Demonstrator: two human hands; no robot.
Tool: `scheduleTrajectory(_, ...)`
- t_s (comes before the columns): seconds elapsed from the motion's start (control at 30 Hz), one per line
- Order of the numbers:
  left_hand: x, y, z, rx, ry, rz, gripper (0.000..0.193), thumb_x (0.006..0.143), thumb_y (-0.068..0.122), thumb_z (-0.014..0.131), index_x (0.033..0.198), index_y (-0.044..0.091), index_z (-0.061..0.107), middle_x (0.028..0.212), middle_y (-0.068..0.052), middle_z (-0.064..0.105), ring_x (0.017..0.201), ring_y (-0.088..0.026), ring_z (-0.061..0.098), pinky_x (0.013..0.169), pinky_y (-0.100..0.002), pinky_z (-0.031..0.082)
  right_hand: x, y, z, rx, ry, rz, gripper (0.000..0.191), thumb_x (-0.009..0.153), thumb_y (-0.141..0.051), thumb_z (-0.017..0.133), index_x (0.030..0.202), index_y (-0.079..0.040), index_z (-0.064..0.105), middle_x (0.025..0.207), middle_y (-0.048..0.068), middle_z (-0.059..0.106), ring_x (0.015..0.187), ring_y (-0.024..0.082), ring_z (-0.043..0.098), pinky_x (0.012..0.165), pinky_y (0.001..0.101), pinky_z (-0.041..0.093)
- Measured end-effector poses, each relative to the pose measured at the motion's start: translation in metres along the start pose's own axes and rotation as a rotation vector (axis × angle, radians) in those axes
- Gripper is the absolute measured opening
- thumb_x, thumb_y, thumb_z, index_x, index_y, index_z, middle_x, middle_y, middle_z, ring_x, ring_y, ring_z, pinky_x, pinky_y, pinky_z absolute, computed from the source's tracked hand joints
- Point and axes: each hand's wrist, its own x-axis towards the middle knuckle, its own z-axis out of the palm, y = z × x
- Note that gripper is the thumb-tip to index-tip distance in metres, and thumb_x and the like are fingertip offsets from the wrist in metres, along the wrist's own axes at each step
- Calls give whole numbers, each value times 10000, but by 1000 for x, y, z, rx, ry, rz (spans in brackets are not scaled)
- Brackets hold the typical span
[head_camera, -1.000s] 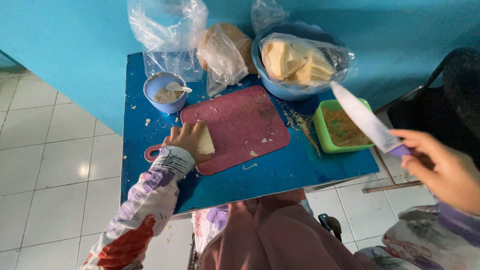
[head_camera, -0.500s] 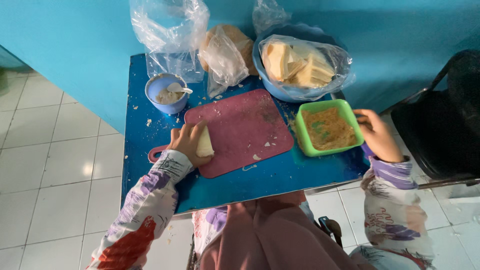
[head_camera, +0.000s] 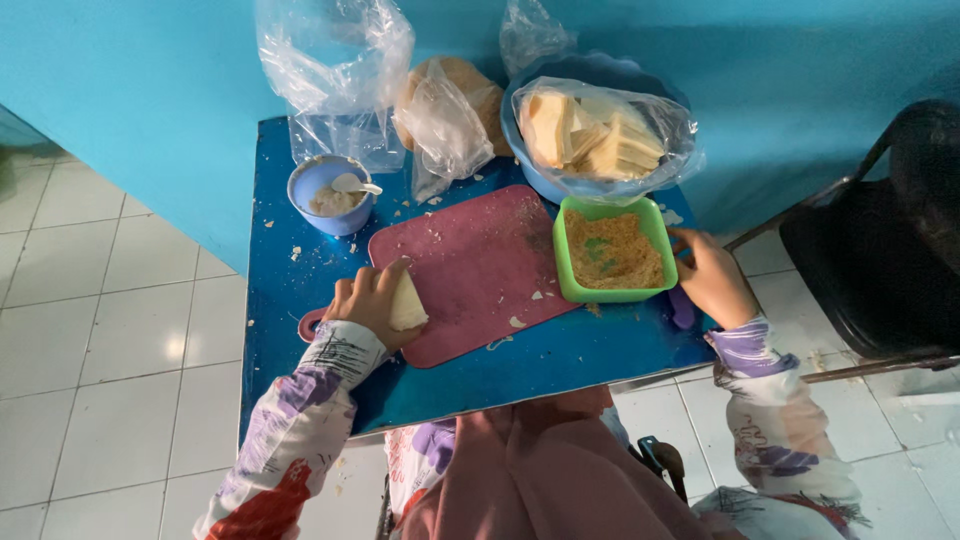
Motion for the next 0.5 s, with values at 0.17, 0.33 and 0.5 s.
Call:
scheduleTrajectory(0.17, -6, 0, -5, 127, -40, -126, 1030, 623, 609, 868, 1494, 338, 391, 1323, -80, 531, 1221, -391, 554, 1006, -563, 508, -14, -42, -23, -372, 142, -317, 370, 872, -116, 695, 1229, -25, 659, 1105, 229, 661, 1022, 444, 646, 848, 476, 527)
scheduleTrajectory(0.33, -5, 7, -17, 224, 46, -73, 1228, 508, 735, 846, 1531, 245, 374, 1439, -145, 488, 1330, -479, 465, 1082, -683, 331, -26, -127, -69, -336, -55, -203, 165, 943, -209, 701, 1033, -72, 678, 996, 80, 692, 815, 294, 715, 683, 412, 567)
scheduleTrajectory(0.5, 15, 26, -28, 139, 143, 154, 1136, 626, 854, 741, 1478, 167, 435, 1530, -167, 410, 1455, -496, 286, 1104, -759, 134, -34, -198, -32, -602, -141, -513, 367, 813, -301, 760, 1095, -78, 684, 945, 64, 642, 797, 266, 697, 604, 383, 556)
